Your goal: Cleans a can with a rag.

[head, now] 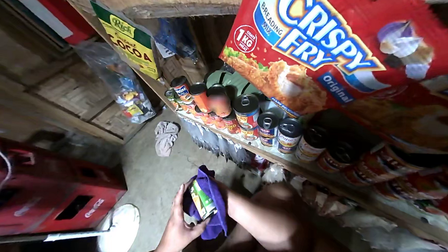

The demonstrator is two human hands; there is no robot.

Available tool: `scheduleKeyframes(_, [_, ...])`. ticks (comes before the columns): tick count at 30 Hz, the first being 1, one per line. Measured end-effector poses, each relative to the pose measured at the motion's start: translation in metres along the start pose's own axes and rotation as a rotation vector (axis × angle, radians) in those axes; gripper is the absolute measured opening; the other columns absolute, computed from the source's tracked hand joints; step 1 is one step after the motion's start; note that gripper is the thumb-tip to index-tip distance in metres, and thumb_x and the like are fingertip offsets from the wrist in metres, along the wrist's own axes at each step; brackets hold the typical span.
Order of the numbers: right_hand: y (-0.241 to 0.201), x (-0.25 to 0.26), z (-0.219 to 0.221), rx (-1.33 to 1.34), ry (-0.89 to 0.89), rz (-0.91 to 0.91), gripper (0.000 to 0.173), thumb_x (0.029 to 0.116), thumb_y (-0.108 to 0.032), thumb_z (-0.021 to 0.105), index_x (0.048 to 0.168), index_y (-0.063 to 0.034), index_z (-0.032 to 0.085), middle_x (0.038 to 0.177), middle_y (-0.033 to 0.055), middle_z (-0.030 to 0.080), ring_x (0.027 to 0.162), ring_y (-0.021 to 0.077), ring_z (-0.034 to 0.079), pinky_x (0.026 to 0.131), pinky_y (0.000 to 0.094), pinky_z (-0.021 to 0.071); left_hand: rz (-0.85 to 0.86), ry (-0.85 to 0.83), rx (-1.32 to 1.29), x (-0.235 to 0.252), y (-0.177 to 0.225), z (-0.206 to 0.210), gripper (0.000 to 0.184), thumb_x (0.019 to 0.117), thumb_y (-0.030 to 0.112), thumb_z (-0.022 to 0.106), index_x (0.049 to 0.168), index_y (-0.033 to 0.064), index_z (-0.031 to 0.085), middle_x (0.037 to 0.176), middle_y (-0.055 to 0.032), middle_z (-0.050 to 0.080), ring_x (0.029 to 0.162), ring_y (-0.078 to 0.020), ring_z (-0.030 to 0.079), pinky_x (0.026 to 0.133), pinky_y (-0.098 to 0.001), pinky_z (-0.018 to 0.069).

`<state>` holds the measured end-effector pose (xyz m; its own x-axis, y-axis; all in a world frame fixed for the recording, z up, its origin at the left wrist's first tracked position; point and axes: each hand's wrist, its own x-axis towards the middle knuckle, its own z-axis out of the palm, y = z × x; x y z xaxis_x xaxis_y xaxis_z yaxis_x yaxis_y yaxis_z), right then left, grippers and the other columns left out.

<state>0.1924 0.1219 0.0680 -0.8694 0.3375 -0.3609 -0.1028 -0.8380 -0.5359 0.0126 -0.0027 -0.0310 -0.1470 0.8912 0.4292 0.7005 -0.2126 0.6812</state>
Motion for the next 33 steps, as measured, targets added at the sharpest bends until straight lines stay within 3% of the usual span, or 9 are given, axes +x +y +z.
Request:
scheduleKeyframes(3, [-0.029, -0.034, 0.022, -0.197, 0.121, 0.067, 0.037, 0.1138, -0.019, 0.026, 0.123, -0.0014, 0.057, 0.095, 0.0062, 0.061, 0.081, 0.0069, 0.059, 0.075, 0.0230, 0.0516, -0.003, 0.038, 0.008, 0.001, 0.001, -0.003, 0.125, 0.0669, 0.040, 0.091, 0.162, 0.0131, 0.014, 0.152, -0.0158, 0.047, 0.141, -0.0147, 0.045, 0.118, -0.0339, 0.0386])
scheduleKeyframes(6, [0.022, 0.036, -0.026, -0.303, 0.030, 0.006, 0.032, 0.1088, -0.027, 0.047, 0.130, -0.0044, 0.056, 0.111, 0.0076, 0.066, 0.097, 0.0105, 0.064, 0.086, 0.0313, 0.0551, -0.024, 0.064, 0.031, 0.007, -0.003, -0.011, 0.126, 0.0677, 0.039, 0.091, 0.161, 0.0081, 0.012, 0.150, -0.0188, 0.048, 0.141, -0.0183, 0.045, 0.118, -0.0372, 0.0370])
scheduleKeyframes(10, [0.049, 0.073, -0.045, -0.495, 0.096, -0.010, 0.060, 0.1001, -0.031, 0.065, 0.149, -0.0024, 0.045, 0.141, 0.0195, 0.057, 0.130, 0.0258, 0.056, 0.111, 0.0468, 0.0440, -0.116, 0.032, 0.119, 0.008, -0.006, -0.016, 0.127, 0.0608, 0.037, 0.087, 0.157, -0.0070, 0.017, 0.148, -0.0267, 0.049, 0.139, -0.0324, 0.046, 0.112, -0.0519, 0.0407])
scheduleKeyframes(12, [0.051, 0.074, -0.046, -0.512, 0.107, -0.027, 0.065, 0.0992, -0.028, 0.067, 0.152, -0.0012, 0.039, 0.144, 0.0220, 0.053, 0.133, 0.0283, 0.053, 0.113, 0.0479, 0.0416, -0.124, 0.004, 0.191, 0.006, -0.001, -0.014, 0.122, 0.0594, 0.035, 0.086, 0.155, -0.0080, 0.024, 0.147, -0.0265, 0.050, 0.136, -0.0404, 0.047, 0.108, -0.0615, 0.0395])
scheduleKeyframes(17, [0.049, 0.075, -0.048, -0.429, 0.136, -0.099, 0.064, 0.0975, -0.026, 0.069, 0.150, -0.0016, 0.041, 0.137, 0.0200, 0.058, 0.125, 0.0244, 0.058, 0.109, 0.0441, 0.0459, -0.053, -0.062, 0.285, 0.002, 0.020, -0.002, 0.111, 0.0586, 0.033, 0.087, 0.150, -0.0078, 0.038, 0.141, -0.0346, 0.050, 0.131, -0.0503, 0.048, 0.108, -0.0636, 0.0393])
scheduleKeyframes(20, [0.047, 0.074, -0.049, -0.393, 0.131, -0.108, 0.058, 0.1006, -0.026, 0.065, 0.148, -0.0012, 0.043, 0.138, 0.0186, 0.058, 0.126, 0.0223, 0.057, 0.109, 0.0422, 0.0453, -0.030, -0.065, 0.238, -0.002, 0.015, -0.001, 0.115, 0.0630, 0.037, 0.087, 0.153, -0.0070, 0.031, 0.147, -0.0344, 0.045, 0.138, -0.0467, 0.044, 0.112, -0.0626, 0.0358])
scheduleKeyframes(23, [0.046, 0.069, -0.046, -0.235, 0.065, -0.124, 0.035, 0.1062, -0.027, 0.053, 0.134, -0.0050, 0.057, 0.117, 0.0068, 0.066, 0.105, 0.0097, 0.063, 0.093, 0.0306, 0.0528, -0.021, -0.067, 0.139, 0.000, 0.003, -0.003, 0.125, 0.0696, 0.051, 0.087, 0.161, 0.0079, 0.014, 0.159, -0.0216, 0.037, 0.147, -0.0309, 0.038, 0.119, -0.0550, 0.0317])
scheduleKeyframes(26, [0.042, 0.067, -0.043, -0.025, -0.080, -0.037, 0.040, 0.1115, -0.037, 0.031, 0.111, -0.0106, 0.061, 0.085, 0.0018, 0.068, 0.075, 0.0094, 0.067, 0.067, 0.0282, 0.0585, -0.069, -0.038, 0.088, -0.002, 0.000, -0.003, 0.131, 0.0662, 0.047, 0.090, 0.161, 0.0014, 0.012, 0.154, -0.0265, 0.042, 0.141, -0.0315, 0.045, 0.116, -0.0502, 0.0387])
scheduleKeyframes(33, [0.043, 0.066, -0.045, -0.202, -0.019, -0.015, 0.033, 0.1098, -0.033, 0.044, 0.126, -0.0079, 0.059, 0.103, 0.0027, 0.066, 0.091, 0.0079, 0.065, 0.082, 0.0294, 0.0561, -0.061, 0.078, 0.092, 0.003, 0.000, -0.007, 0.127, 0.0633, 0.042, 0.092, 0.158, -0.0012, 0.019, 0.145, -0.0246, 0.050, 0.138, -0.0227, 0.048, 0.116, -0.0397, 0.0394])
